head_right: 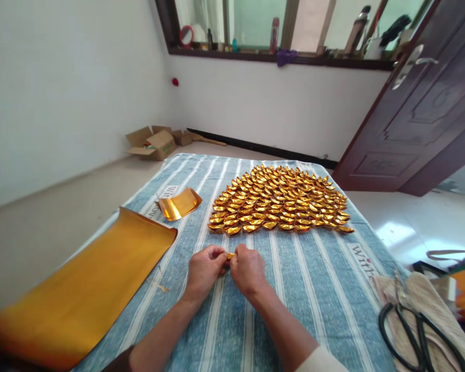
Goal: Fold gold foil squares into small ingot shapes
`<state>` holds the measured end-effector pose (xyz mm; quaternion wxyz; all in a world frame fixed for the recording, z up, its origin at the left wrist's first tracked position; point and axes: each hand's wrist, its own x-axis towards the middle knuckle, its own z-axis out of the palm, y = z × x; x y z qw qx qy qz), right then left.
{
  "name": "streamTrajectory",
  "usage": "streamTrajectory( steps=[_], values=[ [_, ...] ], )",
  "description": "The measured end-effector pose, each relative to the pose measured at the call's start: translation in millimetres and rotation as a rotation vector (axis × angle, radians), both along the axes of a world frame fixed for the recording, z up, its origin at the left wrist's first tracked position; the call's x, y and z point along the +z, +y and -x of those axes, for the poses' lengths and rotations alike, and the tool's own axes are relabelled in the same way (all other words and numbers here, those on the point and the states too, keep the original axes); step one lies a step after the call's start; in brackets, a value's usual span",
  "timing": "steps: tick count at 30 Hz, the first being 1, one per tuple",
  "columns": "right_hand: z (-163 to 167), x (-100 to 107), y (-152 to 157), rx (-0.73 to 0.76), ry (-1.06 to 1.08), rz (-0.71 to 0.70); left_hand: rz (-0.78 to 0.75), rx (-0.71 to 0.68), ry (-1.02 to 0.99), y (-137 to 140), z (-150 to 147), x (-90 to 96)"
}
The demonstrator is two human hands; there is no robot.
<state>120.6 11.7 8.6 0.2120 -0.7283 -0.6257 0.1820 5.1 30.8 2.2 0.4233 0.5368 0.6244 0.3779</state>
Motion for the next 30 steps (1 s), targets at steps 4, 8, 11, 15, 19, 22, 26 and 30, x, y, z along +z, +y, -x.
streamTrajectory(
  steps=[4,8,11,15,19,22,26,30],
  values=[
    [2.9,1.5,1.8,-0.01,0.007,-0.001,-0.02,0.0,-0.015,1.9,1.6,1.4],
    [4.3,2.8,2.9,-0.016,0.039,-0.011,-0.025,-0.006,-0.047,3.5,3.0,3.7],
    [4.4,1.8,4.8,-0.013,0.079,-0.028,-0.019,-0.014,-0.078,4.8,4.6,3.6],
    [3.9,1.0,7.7,-0.018,0.136,-0.057,-0.015,-0.028,-0.116,6.4,6.6,0.9],
    [0.1,4.0,5.8,-0.032,0.211,-0.057,-0.027,-0.045,-0.154,4.8,4.5,0.8],
    [-7.0,3.8,1.6,-0.027,0.291,-0.016,-0.012,-0.054,-0.189,0.5,0.1,2.9],
    [-16.9,-3.0,-2.7,-0.024,0.406,0.053,0.016,-0.061,-0.215,-4.7,-4.8,3.5],
    [-19.1,-7.7,-6.0,-0.016,0.492,0.081,0.043,-0.06,-0.234,-6.3,-4.9,2.4]
  ],
)
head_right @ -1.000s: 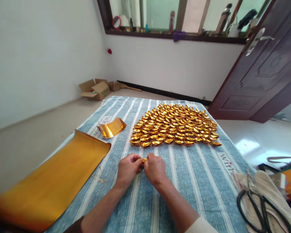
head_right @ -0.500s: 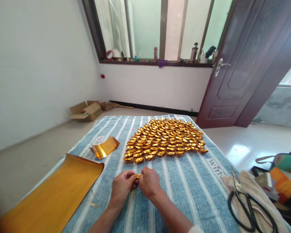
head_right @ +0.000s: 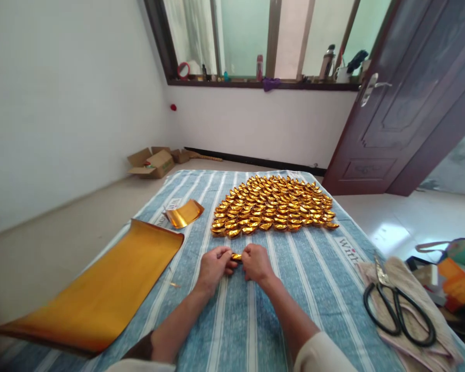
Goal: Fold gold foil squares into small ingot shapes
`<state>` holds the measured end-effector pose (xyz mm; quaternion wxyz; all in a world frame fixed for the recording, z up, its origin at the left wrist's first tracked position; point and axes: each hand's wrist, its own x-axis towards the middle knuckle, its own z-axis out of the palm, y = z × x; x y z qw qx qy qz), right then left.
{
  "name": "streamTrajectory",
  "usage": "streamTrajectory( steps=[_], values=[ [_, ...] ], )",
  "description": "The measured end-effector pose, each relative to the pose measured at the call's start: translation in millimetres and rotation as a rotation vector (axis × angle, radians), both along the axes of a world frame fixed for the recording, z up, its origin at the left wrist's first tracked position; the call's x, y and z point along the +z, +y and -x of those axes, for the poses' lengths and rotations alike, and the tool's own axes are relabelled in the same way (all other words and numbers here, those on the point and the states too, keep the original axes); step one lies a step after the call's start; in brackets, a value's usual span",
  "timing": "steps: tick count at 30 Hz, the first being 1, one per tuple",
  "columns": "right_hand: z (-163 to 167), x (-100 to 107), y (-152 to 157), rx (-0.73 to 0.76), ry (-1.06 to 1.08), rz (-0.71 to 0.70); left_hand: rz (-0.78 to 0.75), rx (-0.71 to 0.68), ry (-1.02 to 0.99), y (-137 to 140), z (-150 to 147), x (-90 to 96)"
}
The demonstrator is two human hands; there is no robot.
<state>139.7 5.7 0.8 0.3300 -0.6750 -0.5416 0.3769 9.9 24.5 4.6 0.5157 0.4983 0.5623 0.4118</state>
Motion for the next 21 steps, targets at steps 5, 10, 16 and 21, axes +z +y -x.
streamTrajectory(
  steps=[5,10,16,21],
  values=[
    [-2.3,4.2,-6.2,0.013,0.042,-0.03,0.015,-0.008,-0.017,-0.5,3.8,1.2],
    [-13.5,7.6,-17.1,0.035,0.012,-0.125,0.019,-0.021,-0.029,-1.4,7.1,3.1],
    [-18.5,2.6,-22.1,0.081,-0.076,-0.23,0.034,-0.024,-0.045,-0.9,10.1,2.7],
    [-16.1,-1.3,-17.9,0.101,-0.122,-0.27,0.049,-0.041,-0.065,-0.7,11.4,1.9]
  ],
)
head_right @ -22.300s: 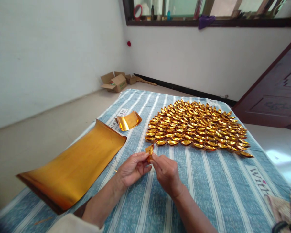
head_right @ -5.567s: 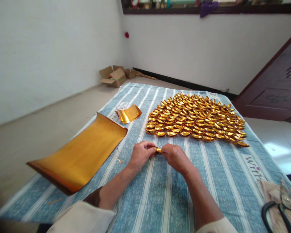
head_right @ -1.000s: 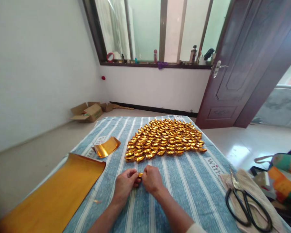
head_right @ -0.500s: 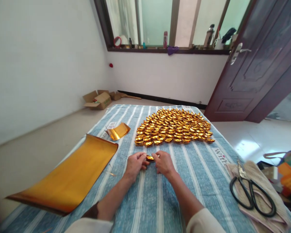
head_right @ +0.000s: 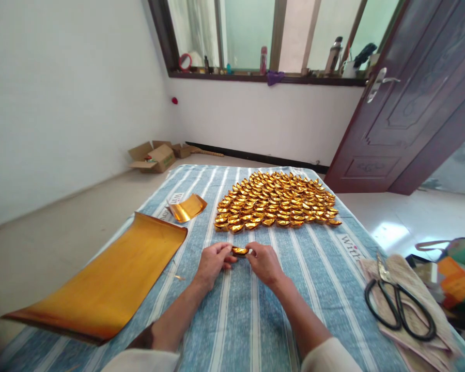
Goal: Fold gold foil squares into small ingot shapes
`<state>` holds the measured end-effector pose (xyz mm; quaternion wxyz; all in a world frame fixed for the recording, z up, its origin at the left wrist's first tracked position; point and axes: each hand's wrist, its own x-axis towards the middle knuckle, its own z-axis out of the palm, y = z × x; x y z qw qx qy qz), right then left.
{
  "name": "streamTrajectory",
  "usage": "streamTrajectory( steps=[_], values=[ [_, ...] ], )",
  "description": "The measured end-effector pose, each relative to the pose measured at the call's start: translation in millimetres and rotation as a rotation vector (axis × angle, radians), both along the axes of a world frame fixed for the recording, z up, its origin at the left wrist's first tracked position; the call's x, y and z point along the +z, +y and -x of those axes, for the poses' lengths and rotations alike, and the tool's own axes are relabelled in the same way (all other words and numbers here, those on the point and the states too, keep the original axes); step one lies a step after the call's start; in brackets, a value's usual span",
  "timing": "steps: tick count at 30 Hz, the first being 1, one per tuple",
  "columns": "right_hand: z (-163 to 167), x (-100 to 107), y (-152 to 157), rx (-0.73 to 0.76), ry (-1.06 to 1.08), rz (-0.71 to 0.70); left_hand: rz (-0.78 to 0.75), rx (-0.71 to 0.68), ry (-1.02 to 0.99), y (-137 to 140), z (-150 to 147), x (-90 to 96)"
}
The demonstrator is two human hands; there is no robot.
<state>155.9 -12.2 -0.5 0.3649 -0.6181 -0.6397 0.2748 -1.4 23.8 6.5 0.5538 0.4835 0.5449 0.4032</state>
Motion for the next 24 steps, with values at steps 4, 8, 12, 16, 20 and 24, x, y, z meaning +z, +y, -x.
streamTrajectory(
  steps=[4,8,12,16,20,24],
  values=[
    [1.2,-1.3,1.7,0.014,-0.023,-0.024,0.005,-0.013,-0.008,1.1,-0.3,-1.1],
    [2.0,-1.2,2.1,0.018,-0.047,-0.046,0.001,-0.022,-0.008,2.0,-0.4,-2.4],
    [2.7,-1.6,3.1,0.04,-0.076,-0.065,0.0,-0.022,-0.002,2.0,0.0,-3.9],
    [2.9,-1.0,3.4,0.06,-0.112,-0.086,-0.003,-0.017,0.01,1.4,0.6,-3.4],
    [-5.9,5.8,0.4,0.072,-0.171,-0.109,-0.01,-0.026,0.025,0.5,2.5,0.9],
    [-40.7,17.3,-5.7,0.063,-0.239,-0.103,-0.015,-0.046,0.028,1.5,6.6,5.0]
  ],
)
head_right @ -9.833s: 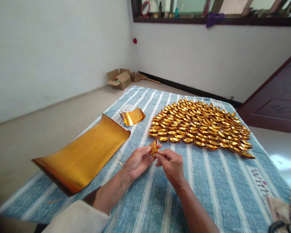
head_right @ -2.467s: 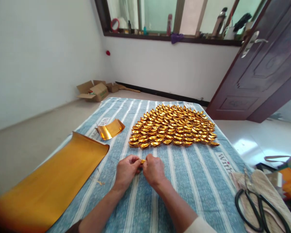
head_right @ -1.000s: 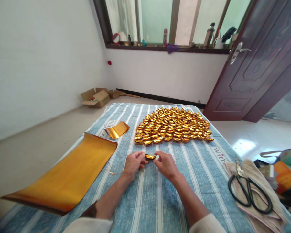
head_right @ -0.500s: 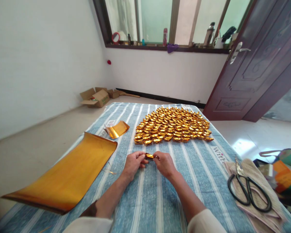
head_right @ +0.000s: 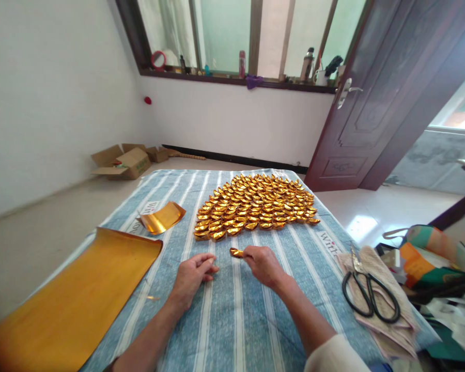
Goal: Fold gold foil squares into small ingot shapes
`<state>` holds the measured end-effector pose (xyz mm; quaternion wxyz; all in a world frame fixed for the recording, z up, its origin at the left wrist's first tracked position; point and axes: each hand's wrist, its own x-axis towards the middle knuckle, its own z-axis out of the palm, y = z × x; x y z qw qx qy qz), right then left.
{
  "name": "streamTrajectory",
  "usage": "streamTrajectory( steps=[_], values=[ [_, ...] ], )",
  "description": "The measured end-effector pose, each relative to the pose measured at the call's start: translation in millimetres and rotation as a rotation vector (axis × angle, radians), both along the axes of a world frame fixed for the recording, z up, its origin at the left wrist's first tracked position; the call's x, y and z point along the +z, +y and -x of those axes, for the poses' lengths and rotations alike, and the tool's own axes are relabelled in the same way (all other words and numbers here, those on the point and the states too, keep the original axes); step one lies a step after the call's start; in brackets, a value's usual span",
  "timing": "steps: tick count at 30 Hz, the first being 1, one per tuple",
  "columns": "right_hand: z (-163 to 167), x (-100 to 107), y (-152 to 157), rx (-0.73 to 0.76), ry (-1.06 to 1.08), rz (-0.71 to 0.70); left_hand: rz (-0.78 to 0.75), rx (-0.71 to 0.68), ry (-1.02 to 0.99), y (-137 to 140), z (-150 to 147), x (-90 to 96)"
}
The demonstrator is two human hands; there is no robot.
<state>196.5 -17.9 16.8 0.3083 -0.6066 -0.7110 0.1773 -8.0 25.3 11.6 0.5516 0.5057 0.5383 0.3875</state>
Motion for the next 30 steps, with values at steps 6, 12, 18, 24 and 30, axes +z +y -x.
streamTrajectory(
  steps=[6,12,18,24,30],
  values=[
    [-100.7,11.9,-5.7,-0.128,-0.104,0.015,0.01,-0.055,0.072,2.1,3.2,0.3],
    [-176.6,14.1,12.7,-0.125,-0.154,0.116,0.011,-0.083,0.123,2.6,2.3,1.0],
    [-192.5,12.3,35.2,-0.098,-0.129,0.232,0.037,-0.086,0.14,2.5,1.9,3.9],
    [-195.5,13.8,48.3,-0.105,-0.074,0.288,0.037,-0.084,0.137,2.2,2.0,5.6],
    [-197.4,12.5,54.2,-0.143,-0.033,0.343,0.031,-0.088,0.128,2.5,2.1,4.1]
  ],
)
